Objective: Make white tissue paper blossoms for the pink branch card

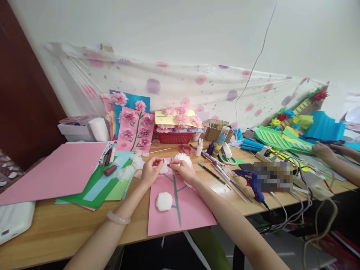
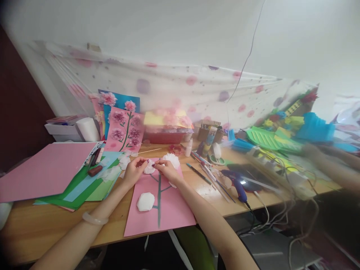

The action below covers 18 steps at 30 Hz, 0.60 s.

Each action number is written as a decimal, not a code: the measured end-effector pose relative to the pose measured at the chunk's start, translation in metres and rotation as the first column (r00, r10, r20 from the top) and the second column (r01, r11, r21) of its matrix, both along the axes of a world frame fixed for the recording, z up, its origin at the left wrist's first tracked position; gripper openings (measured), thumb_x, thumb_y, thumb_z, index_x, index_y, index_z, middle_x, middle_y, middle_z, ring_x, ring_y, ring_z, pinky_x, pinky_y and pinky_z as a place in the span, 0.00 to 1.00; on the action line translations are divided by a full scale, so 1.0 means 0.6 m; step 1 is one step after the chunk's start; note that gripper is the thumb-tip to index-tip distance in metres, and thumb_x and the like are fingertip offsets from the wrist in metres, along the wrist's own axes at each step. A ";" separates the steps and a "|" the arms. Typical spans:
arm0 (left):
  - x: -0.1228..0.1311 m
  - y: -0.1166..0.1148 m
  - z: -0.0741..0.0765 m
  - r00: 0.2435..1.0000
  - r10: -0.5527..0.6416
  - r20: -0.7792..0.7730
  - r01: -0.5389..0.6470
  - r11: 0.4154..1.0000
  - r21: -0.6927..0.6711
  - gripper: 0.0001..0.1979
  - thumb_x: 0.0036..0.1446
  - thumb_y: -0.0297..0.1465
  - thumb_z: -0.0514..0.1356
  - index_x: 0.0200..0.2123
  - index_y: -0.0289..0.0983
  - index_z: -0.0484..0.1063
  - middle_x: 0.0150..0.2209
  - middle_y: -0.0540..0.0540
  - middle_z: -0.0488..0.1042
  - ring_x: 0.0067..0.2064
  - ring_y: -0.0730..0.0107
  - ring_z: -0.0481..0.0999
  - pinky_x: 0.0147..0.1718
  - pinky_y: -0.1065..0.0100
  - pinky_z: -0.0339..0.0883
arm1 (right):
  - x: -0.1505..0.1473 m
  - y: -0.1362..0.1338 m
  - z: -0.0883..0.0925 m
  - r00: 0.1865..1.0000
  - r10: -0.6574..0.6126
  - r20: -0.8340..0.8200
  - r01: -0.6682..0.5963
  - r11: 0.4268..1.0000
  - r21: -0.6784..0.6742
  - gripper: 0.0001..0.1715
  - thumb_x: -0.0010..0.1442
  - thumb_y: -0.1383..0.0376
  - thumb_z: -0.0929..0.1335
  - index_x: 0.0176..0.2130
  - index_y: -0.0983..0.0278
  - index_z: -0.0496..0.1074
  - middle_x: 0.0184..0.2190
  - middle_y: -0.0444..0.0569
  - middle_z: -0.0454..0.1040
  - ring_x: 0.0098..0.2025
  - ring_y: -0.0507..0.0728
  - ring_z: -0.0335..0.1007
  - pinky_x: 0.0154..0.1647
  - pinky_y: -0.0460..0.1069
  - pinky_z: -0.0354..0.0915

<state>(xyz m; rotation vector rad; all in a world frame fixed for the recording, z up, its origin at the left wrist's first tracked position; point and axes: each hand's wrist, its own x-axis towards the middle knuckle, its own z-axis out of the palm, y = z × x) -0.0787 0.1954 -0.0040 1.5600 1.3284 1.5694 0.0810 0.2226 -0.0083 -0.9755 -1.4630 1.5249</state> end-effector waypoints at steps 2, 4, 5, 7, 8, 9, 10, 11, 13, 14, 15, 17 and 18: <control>-0.002 0.005 -0.004 0.998 0.014 0.060 -0.012 1.000 -0.025 0.07 0.46 0.35 0.59 0.27 0.37 0.69 0.26 0.49 0.73 0.29 0.69 0.71 0.30 0.69 0.65 | 0.000 0.000 -0.001 1.000 -0.009 0.018 0.009 1.000 0.019 0.12 0.45 0.58 0.70 0.28 0.63 0.70 0.13 0.35 0.49 0.17 0.47 0.39 0.19 0.46 0.35; -0.004 0.011 -0.008 0.992 0.026 0.124 -0.020 0.999 -0.046 0.09 0.46 0.37 0.59 0.26 0.36 0.68 0.25 0.50 0.72 0.27 0.70 0.71 0.27 0.70 0.64 | 0.000 0.000 -0.002 0.999 -0.021 0.033 0.020 0.999 0.038 0.11 0.45 0.57 0.70 0.27 0.62 0.70 0.13 0.35 0.50 0.17 0.47 0.39 0.20 0.46 0.35; -0.004 0.014 -0.011 0.987 0.031 0.156 -0.022 0.998 -0.055 0.10 0.46 0.38 0.59 0.26 0.36 0.68 0.24 0.50 0.71 0.27 0.70 0.71 0.27 0.70 0.65 | -0.001 -0.001 -0.001 0.999 -0.027 0.040 0.025 0.999 0.045 0.11 0.45 0.57 0.70 0.26 0.62 0.70 0.13 0.35 0.50 0.17 0.47 0.40 0.20 0.46 0.36; -0.006 0.020 -0.015 0.975 0.038 0.217 -0.024 0.997 -0.068 0.12 0.45 0.39 0.59 0.27 0.36 0.67 0.24 0.50 0.71 0.27 0.70 0.72 0.28 0.70 0.66 | -0.002 -0.001 -0.001 0.998 -0.043 0.051 0.040 0.998 0.058 0.12 0.45 0.56 0.70 0.25 0.61 0.68 0.13 0.35 0.50 0.17 0.48 0.40 0.20 0.46 0.36; -0.006 0.022 -0.017 0.969 0.041 0.242 -0.024 0.997 -0.072 0.13 0.44 0.40 0.59 0.27 0.36 0.67 0.25 0.50 0.71 0.28 0.70 0.72 0.28 0.69 0.67 | -0.003 -0.001 -0.002 0.997 -0.053 0.054 0.050 0.997 0.065 0.12 0.45 0.56 0.70 0.24 0.61 0.68 0.13 0.35 0.50 0.17 0.48 0.40 0.20 0.46 0.37; -0.007 0.025 -0.019 0.964 0.042 0.262 -0.023 0.997 -0.075 0.13 0.44 0.40 0.59 0.28 0.35 0.67 0.25 0.50 0.72 0.28 0.70 0.73 0.29 0.69 0.67 | -0.004 -0.001 -0.002 0.996 -0.066 0.056 0.062 0.995 0.073 0.12 0.45 0.56 0.70 0.23 0.61 0.67 0.14 0.36 0.50 0.17 0.48 0.40 0.21 0.46 0.37; -0.007 0.028 -0.021 0.960 0.043 0.277 -0.023 0.997 -0.077 0.14 0.44 0.41 0.59 0.29 0.35 0.67 0.26 0.49 0.72 0.28 0.70 0.73 0.30 0.69 0.68 | -0.005 -0.001 -0.003 0.995 -0.080 0.056 0.075 0.994 0.081 0.12 0.45 0.56 0.70 0.23 0.61 0.67 0.14 0.36 0.50 0.17 0.48 0.40 0.21 0.46 0.37; -0.008 0.030 -0.023 0.957 0.045 0.287 -0.024 0.997 -0.078 0.14 0.44 0.41 0.59 0.29 0.35 0.67 0.26 0.49 0.72 0.28 0.70 0.74 0.30 0.68 0.68 | -0.006 0.000 -0.004 0.994 -0.094 0.055 0.089 0.992 0.088 0.12 0.45 0.56 0.70 0.23 0.61 0.67 0.14 0.36 0.51 0.18 0.48 0.41 0.21 0.46 0.37; -0.011 0.035 -0.027 0.954 0.055 0.294 -0.034 0.997 -0.075 0.14 0.45 0.41 0.59 0.30 0.35 0.67 0.27 0.48 0.73 0.28 0.70 0.74 0.30 0.68 0.68 | -0.006 0.002 -0.006 0.992 -0.117 0.052 0.112 0.989 0.098 0.12 0.46 0.57 0.70 0.24 0.61 0.67 0.15 0.36 0.52 0.18 0.48 0.41 0.21 0.46 0.37; -0.014 0.038 -0.028 0.955 0.063 0.291 -0.044 0.996 -0.071 0.14 0.46 0.40 0.58 0.30 0.35 0.67 0.27 0.48 0.73 0.27 0.71 0.74 0.30 0.68 0.68 | -0.006 0.002 -0.007 0.991 -0.125 0.051 0.119 0.988 0.101 0.12 0.46 0.57 0.70 0.25 0.61 0.67 0.15 0.36 0.52 0.18 0.48 0.41 0.21 0.46 0.37; -0.018 0.040 -0.029 0.957 0.072 0.282 -0.056 0.996 -0.065 0.13 0.46 0.40 0.57 0.30 0.35 0.66 0.27 0.48 0.72 0.27 0.71 0.73 0.30 0.67 0.68 | -0.006 0.003 -0.007 0.990 -0.130 0.050 0.125 0.987 0.103 0.11 0.46 0.57 0.69 0.25 0.61 0.67 0.15 0.36 0.52 0.18 0.48 0.41 0.21 0.46 0.37; -0.033 0.045 -0.031 0.965 0.087 0.247 -0.079 0.996 -0.043 0.10 0.48 0.38 0.55 0.29 0.36 0.65 0.26 0.48 0.72 0.27 0.69 0.73 0.29 0.66 0.67 | -0.006 0.002 -0.006 0.990 -0.131 0.055 0.125 0.987 0.103 0.11 0.47 0.58 0.69 0.25 0.61 0.66 0.15 0.36 0.51 0.18 0.48 0.40 0.21 0.47 0.36; -0.042 0.046 -0.031 0.971 0.095 0.219 -0.092 0.995 -0.027 0.08 0.49 0.36 0.55 0.28 0.37 0.65 0.26 0.48 0.71 0.28 0.68 0.73 0.30 0.66 0.66 | -0.006 0.001 -0.005 0.990 -0.127 0.059 0.121 0.987 0.102 0.10 0.47 0.58 0.69 0.25 0.61 0.66 0.14 0.36 0.50 0.18 0.48 0.40 0.21 0.47 0.36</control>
